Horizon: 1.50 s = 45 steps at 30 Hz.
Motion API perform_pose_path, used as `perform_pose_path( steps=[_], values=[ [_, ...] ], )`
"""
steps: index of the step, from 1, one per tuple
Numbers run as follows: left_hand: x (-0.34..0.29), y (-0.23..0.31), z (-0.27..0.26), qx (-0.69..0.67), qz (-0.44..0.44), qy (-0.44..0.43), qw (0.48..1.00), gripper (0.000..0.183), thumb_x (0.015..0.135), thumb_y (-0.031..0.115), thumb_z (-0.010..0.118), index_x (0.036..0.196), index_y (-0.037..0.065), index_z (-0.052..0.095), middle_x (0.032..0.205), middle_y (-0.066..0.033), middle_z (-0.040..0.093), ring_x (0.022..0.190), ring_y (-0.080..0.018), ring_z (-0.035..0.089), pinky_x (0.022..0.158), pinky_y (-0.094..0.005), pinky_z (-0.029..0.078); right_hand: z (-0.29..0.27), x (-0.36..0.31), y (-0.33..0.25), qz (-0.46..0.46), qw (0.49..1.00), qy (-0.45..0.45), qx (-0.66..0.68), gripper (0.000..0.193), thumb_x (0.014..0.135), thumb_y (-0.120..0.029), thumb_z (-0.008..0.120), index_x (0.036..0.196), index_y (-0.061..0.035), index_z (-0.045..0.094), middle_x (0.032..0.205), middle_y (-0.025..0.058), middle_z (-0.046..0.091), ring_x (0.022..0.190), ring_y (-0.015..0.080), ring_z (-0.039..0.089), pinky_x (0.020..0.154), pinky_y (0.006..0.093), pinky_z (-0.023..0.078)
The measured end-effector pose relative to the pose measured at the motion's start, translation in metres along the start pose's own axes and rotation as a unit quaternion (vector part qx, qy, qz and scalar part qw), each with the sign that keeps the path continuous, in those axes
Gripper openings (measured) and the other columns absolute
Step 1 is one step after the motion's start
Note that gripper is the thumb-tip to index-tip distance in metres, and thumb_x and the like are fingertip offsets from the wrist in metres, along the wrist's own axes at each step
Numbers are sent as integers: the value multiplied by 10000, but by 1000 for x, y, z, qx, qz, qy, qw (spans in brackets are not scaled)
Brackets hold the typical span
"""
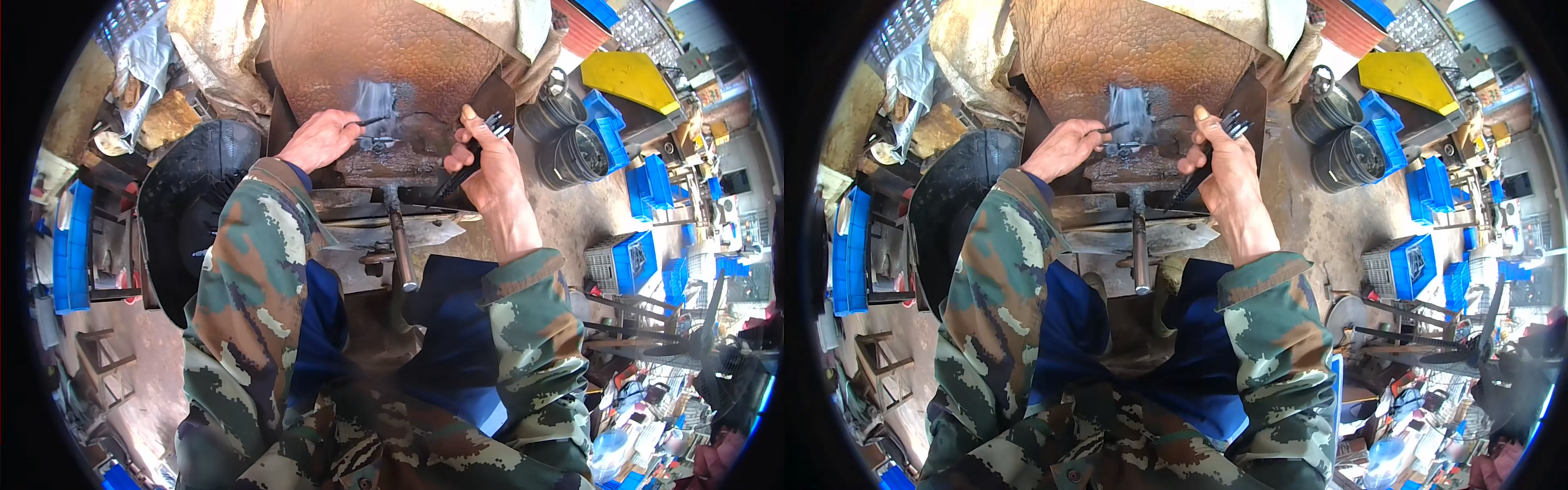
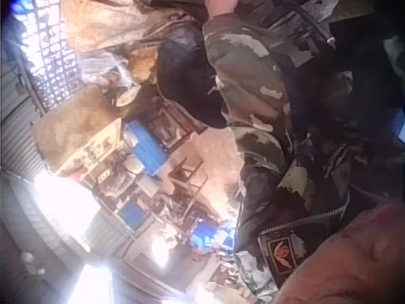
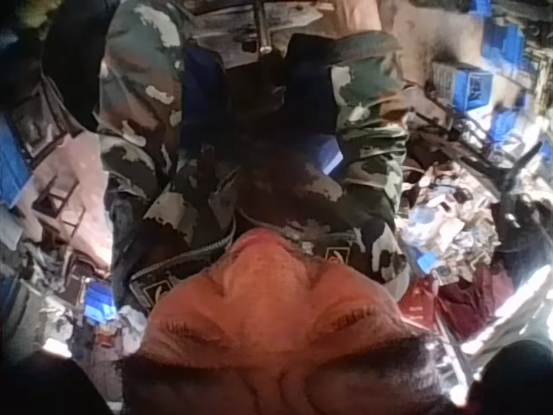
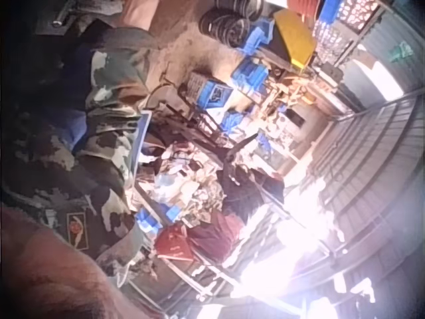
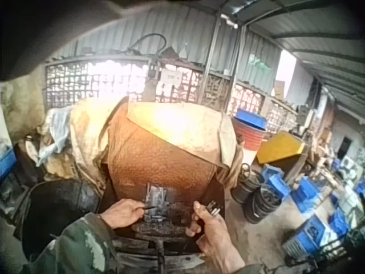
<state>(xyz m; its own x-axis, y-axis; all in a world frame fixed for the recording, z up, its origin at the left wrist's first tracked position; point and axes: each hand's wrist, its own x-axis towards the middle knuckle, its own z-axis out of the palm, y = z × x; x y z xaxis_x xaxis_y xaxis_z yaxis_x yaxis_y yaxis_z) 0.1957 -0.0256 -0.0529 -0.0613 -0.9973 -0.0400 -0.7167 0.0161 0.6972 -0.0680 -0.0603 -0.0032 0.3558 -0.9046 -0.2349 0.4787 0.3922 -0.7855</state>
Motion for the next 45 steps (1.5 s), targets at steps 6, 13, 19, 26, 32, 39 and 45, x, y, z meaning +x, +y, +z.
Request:
perform_pose_path(
  steps=[6,13,19,26,32,39,45],
  values=[
    [-1,-14,-2,2,-35,87,996,349,927,306,543,1095,33,680,968,-241,675,991,-401,637,886,-431,479,9,-31,3,-64,976,31,-205,119,931,-169,695,935,-66,635,666,-3,579,443,69,404,418,277,357],
    [2,-40,-4,-31,-126,98,987,482,914,375,543,1235,26,632,1205,-210,646,1187,-367,576,1017,-412,432,-20,-54,37,-147,835,-122,-516,219,873,-32,633,1088,-20,676,897,99,722,885,167,678,832,308,515],
    [-5,-67,-6,0,-136,145,980,492,907,392,528,1227,34,637,1169,-199,667,1166,-373,588,1006,-431,438,-17,-77,59,-216,646,-305,-665,469,734,40,614,1183,-94,625,1296,85,609,1146,337,599,939,426,516],
    [-6,-35,0,-70,-118,223,965,371,899,364,493,1038,82,690,1031,-251,666,1031,-468,600,893,-504,470,-21,-75,58,-210,680,-286,-642,501,731,126,612,1197,-59,616,1278,112,623,1170,324,604,979,390,509],
    [-4,-22,-5,-89,-75,252,961,381,899,363,479,1054,76,674,1049,-256,657,1052,-465,588,893,-496,463,-5,-61,49,-163,822,-207,-504,410,782,84,676,1163,-66,658,1156,92,677,940,195,663,746,306,544],
    [-1,-15,-13,-59,-11,351,934,358,930,328,500,1118,70,662,1041,-250,668,1034,-458,599,892,-490,467,52,-9,40,-173,909,-43,-377,179,877,-80,733,1035,-54,653,877,21,654,575,89,548,418,243,473],
    [-17,14,-29,-186,-16,281,941,316,972,271,488,1020,23,677,686,-32,602,673,-132,557,671,-311,450,80,46,20,-178,893,30,-413,243,872,-192,766,998,-17,654,763,32,630,480,110,511,424,285,458]
  ],
)
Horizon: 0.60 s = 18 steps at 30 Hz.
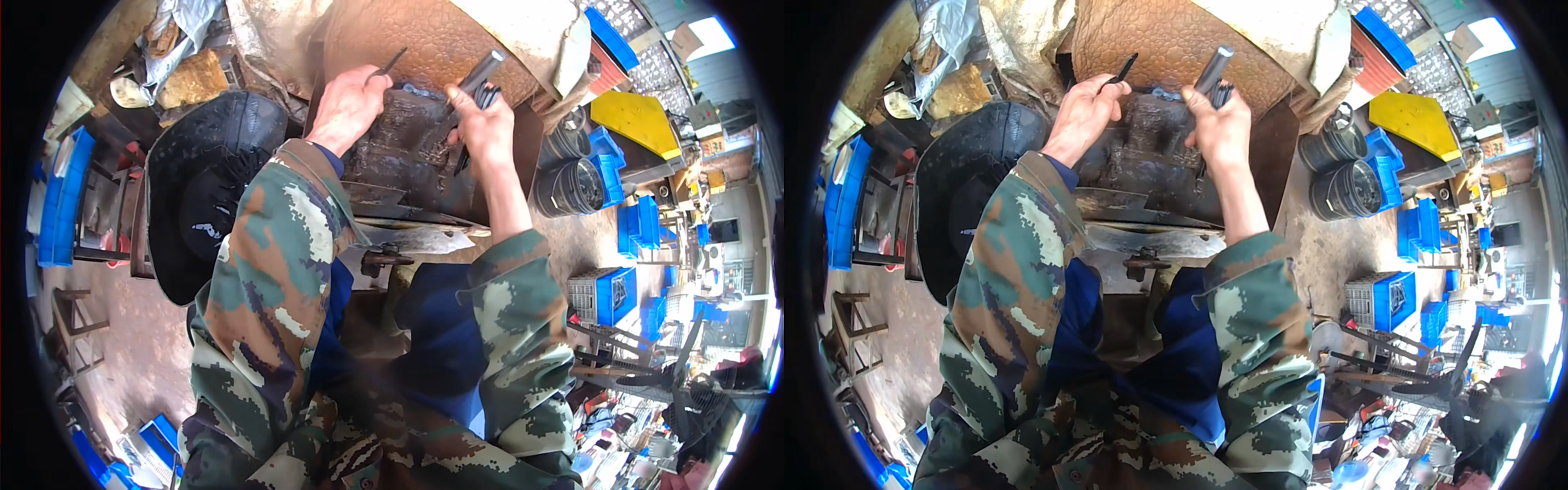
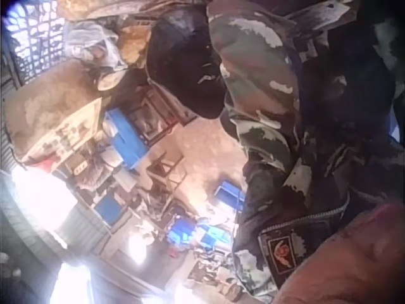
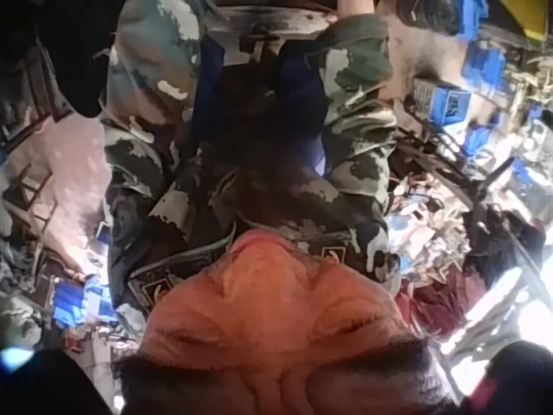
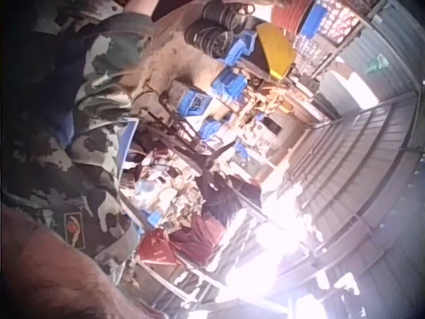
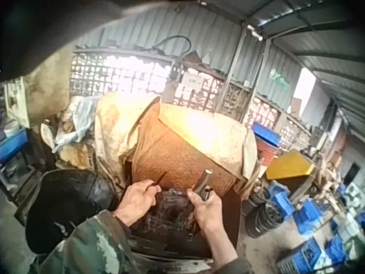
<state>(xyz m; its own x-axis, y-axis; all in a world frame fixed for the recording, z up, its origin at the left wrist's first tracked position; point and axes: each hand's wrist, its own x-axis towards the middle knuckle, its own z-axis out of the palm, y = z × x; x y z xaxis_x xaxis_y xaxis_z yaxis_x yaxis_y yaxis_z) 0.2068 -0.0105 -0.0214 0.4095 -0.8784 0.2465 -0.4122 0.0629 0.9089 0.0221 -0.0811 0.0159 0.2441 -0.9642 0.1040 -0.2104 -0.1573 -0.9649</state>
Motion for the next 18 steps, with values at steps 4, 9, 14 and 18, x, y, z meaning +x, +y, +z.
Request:
perform_pose_path(
  steps=[4,9,14,18],
  values=[
    [-1,7,9,-125,-53,-32,990,250,975,234,494,1036,32,629,692,3,577,615,-78,481,595,-262,395,11,38,7,-8,1000,15,16,185,905,-165,721,899,-26,598,705,31,583,434,126,506,395,275,442],
    [-7,24,6,-218,-72,-92,969,184,998,194,496,998,44,603,739,5,594,546,-20,414,489,-186,301,25,64,20,-24,999,24,30,164,910,-154,711,895,-32,603,690,25,577,437,119,502,394,275,440],
    [-25,63,-2,-254,-54,-151,954,214,1005,200,545,996,15,653,724,12,575,557,-24,429,497,-189,326,32,61,20,-62,997,7,52,156,896,-146,723,876,-35,615,683,14,597,453,123,524,413,273,444],
    [-49,101,12,-306,69,-350,883,256,983,226,591,1051,-8,670,812,-30,668,639,-44,552,542,-186,397,10,69,30,-57,998,14,-16,242,859,-205,755,873,-18,603,656,63,616,415,148,567,420,316,466]
  ],
)
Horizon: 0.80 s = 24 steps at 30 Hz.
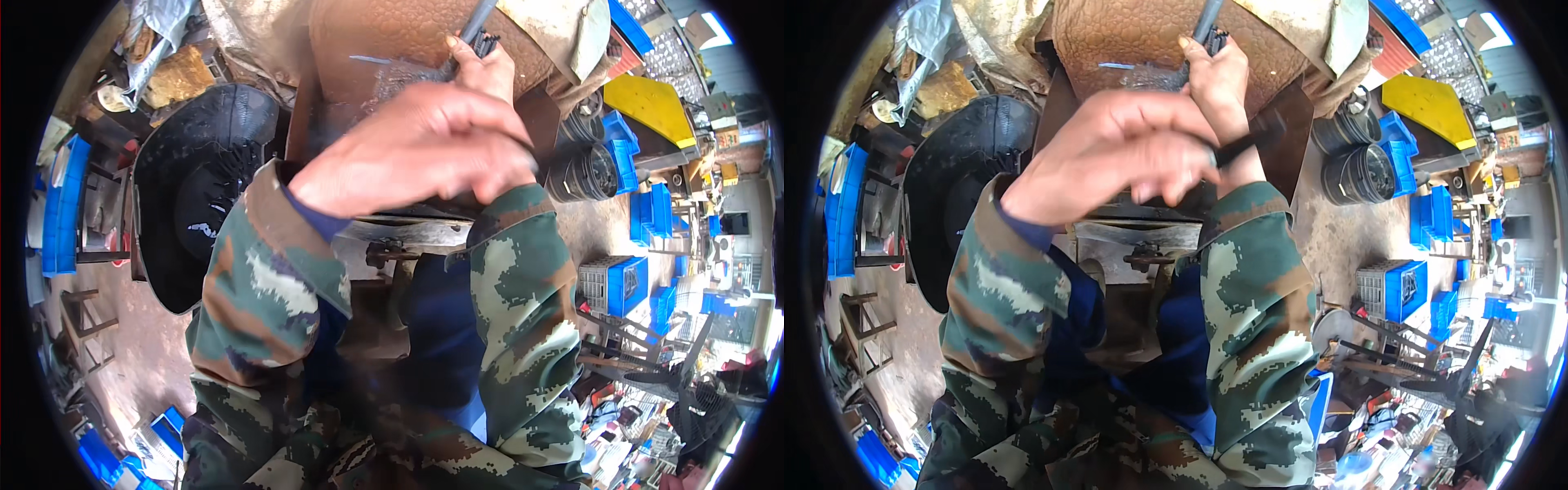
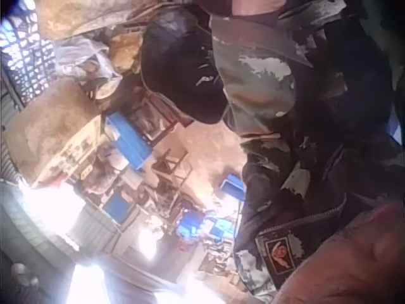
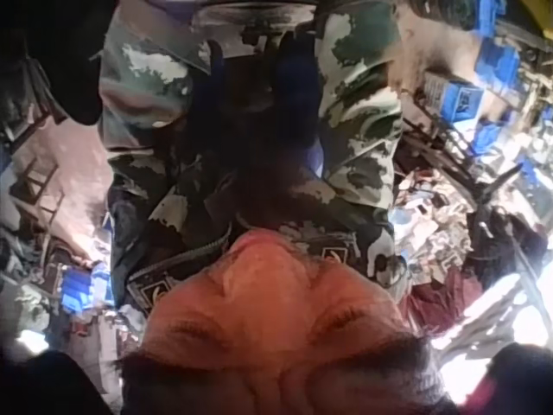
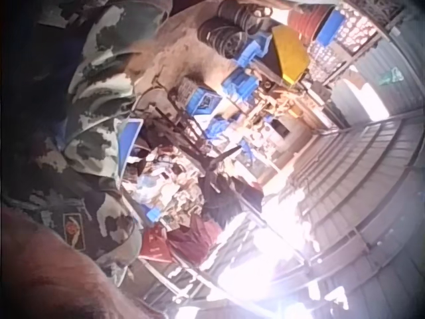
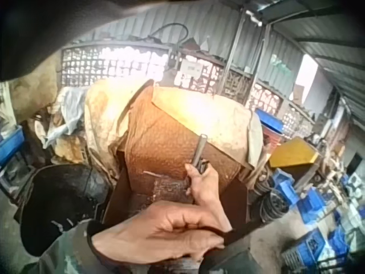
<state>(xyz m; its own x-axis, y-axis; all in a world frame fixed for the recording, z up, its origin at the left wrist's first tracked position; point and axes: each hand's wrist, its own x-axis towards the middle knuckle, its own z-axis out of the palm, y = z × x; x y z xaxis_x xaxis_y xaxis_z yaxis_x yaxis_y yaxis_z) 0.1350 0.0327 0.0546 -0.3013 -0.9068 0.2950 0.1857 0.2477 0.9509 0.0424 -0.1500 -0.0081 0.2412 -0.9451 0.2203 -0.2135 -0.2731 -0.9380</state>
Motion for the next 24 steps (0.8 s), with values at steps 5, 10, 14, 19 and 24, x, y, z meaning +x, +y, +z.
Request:
perform_pose_path(
  steps=[5,10,14,19,24],
  values=[
    [-6,30,33,-53,167,-211,962,212,860,61,721,1009,-83,677,825,-122,696,654,-112,646,534,-225,479,15,6,-3,46,999,-6,-6,240,877,-217,739,883,-15,609,644,53,602,428,154,576,436,323,480],
    [10,36,47,-163,231,-431,857,197,842,24,720,984,-105,677,822,-152,693,649,-135,662,518,-238,490,7,6,-1,7,998,-27,50,173,920,-141,688,866,-45,554,631,37,532,420,149,501,376,300,413],
    [11,24,56,-226,228,-484,814,197,842,24,718,983,-107,676,819,-153,692,646,-136,662,515,-238,488,5,5,-3,23,997,-24,63,171,920,-144,689,865,-49,558,641,35,534,415,152,498,375,303,417],
    [11,11,57,-273,224,-503,789,196,843,24,715,982,-109,675,816,-156,691,643,-137,661,512,-238,487,11,4,-4,17,997,-22,67,162,919,-145,686,867,-52,564,625,34,533,402,143,483,374,302,418],
    [11,3,56,-310,223,-506,773,196,844,24,712,981,-110,674,813,-158,689,640,-139,660,509,-237,485,8,6,-6,29,998,-23,47,169,920,-148,683,861,-41,567,604,39,526,417,146,498,380,315,424]
  ],
)
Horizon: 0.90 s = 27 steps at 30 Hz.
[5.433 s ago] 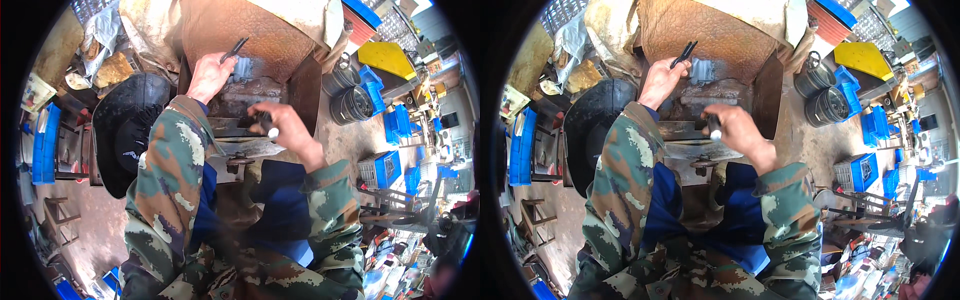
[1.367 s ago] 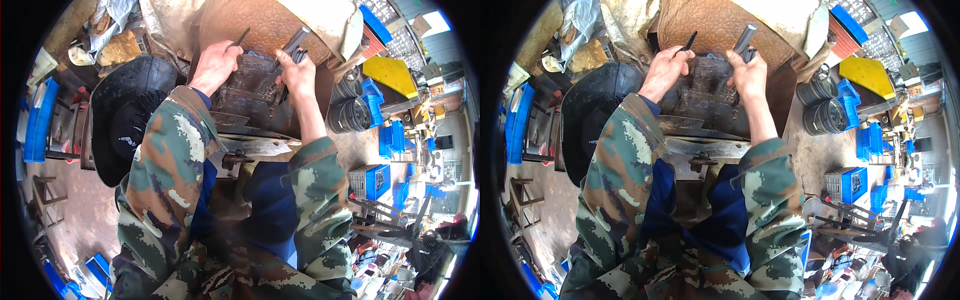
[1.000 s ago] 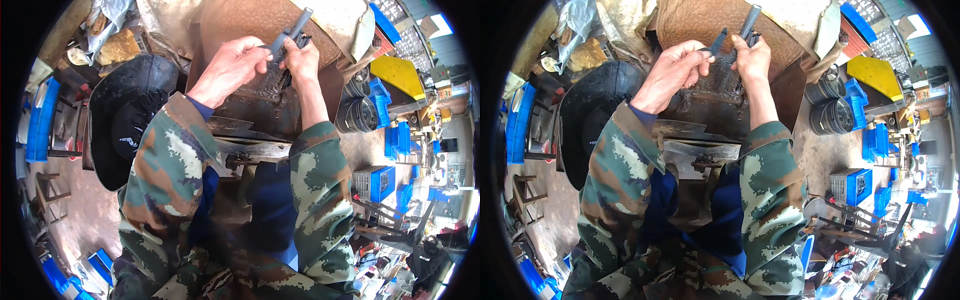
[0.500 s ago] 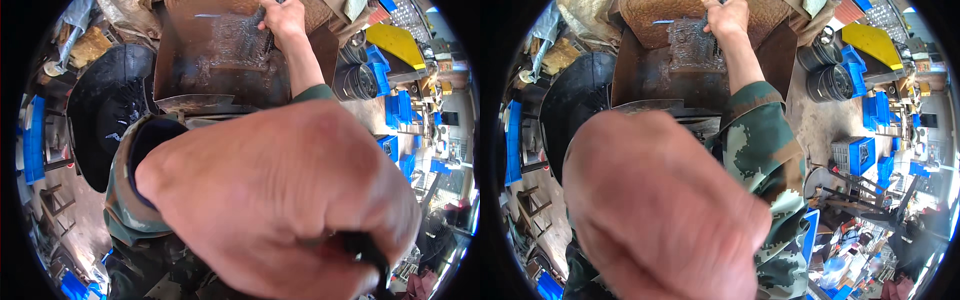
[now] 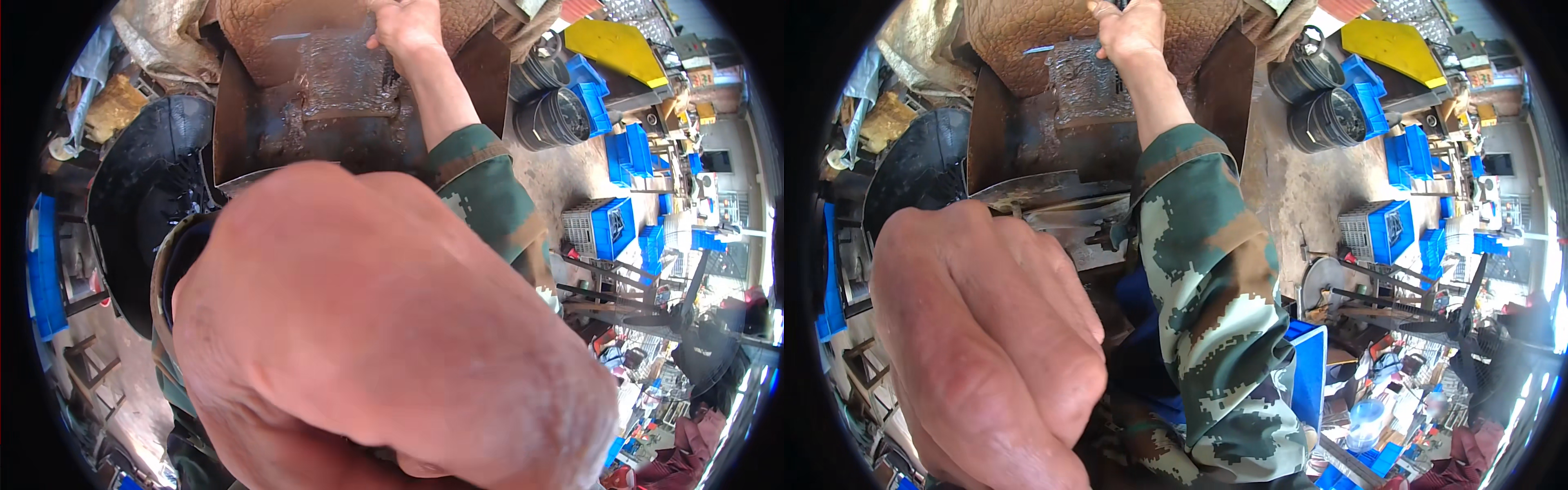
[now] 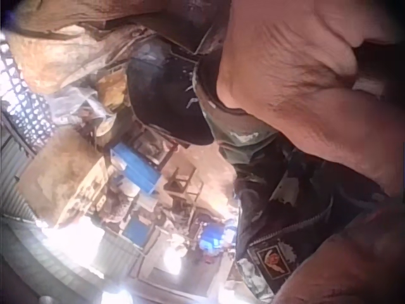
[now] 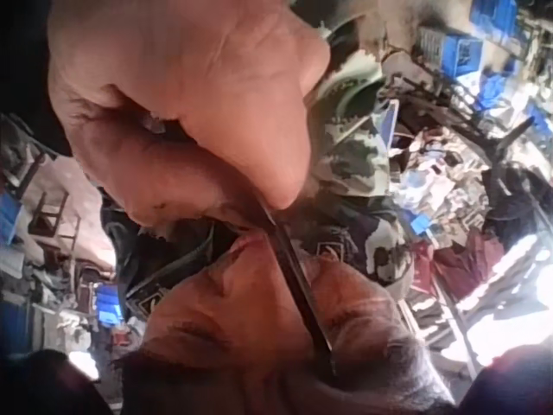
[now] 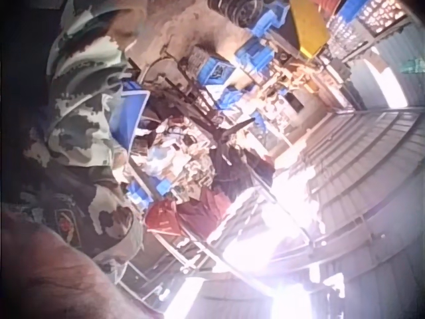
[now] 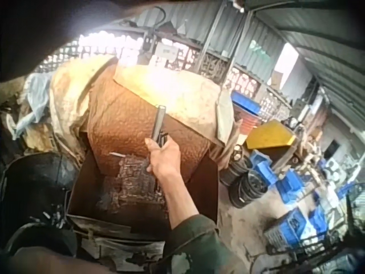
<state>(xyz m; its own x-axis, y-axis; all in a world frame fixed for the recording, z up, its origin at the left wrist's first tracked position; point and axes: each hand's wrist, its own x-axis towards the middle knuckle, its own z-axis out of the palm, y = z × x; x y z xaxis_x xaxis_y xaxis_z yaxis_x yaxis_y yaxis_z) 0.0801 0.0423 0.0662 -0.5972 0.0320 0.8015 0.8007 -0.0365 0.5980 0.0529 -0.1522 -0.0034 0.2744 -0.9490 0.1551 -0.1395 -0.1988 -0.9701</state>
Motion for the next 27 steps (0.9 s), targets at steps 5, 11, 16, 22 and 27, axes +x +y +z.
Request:
perform_pose_path(
  steps=[5,11,16,22,27],
  values=[
    [-6,-3,-2,-22,23,4,999,196,844,24,709,981,-112,673,810,-160,687,637,-140,659,506,-237,483,-2,-1,-5,5,1000,3,-30,186,922,-167,682,881,-20,576,618,51,551,433,162,517,405,327,438],
    [-3,-9,-1,-31,34,-3,999,196,845,24,706,980,-115,672,807,-162,685,634,-142,657,503,-237,481,-4,2,1,-6,1000,-9,-8,174,921,-153,679,860,-33,569,623,42,543,452,151,515,397,302,444],
    [1,-13,4,-31,41,-7,999,196,846,24,703,979,-116,671,804,-165,684,631,-143,656,500,-237,480,-3,3,7,-20,999,-19,28,166,924,-144,678,862,-32,572,640,43,547,450,146,498,386,296,427],
    [7,-19,13,-27,49,-5,998,196,847,24,699,978,-119,670,800,-167,682,627,-145,655,496,-237,478,-2,-5,-5,-4,1000,0,-16,174,934,-158,675,873,-20,590,686,59,580,461,152,512,397,299,428],
    [7,-23,13,-36,61,-4,997,196,847,24,696,977,-121,669,797,-169,680,624,-146,654,493,-237,476,-4,-6,1,0,1000,3,-13,188,931,-174,679,888,-11,595,699,62,582,461,153,514,403,307,429]
  ],
)
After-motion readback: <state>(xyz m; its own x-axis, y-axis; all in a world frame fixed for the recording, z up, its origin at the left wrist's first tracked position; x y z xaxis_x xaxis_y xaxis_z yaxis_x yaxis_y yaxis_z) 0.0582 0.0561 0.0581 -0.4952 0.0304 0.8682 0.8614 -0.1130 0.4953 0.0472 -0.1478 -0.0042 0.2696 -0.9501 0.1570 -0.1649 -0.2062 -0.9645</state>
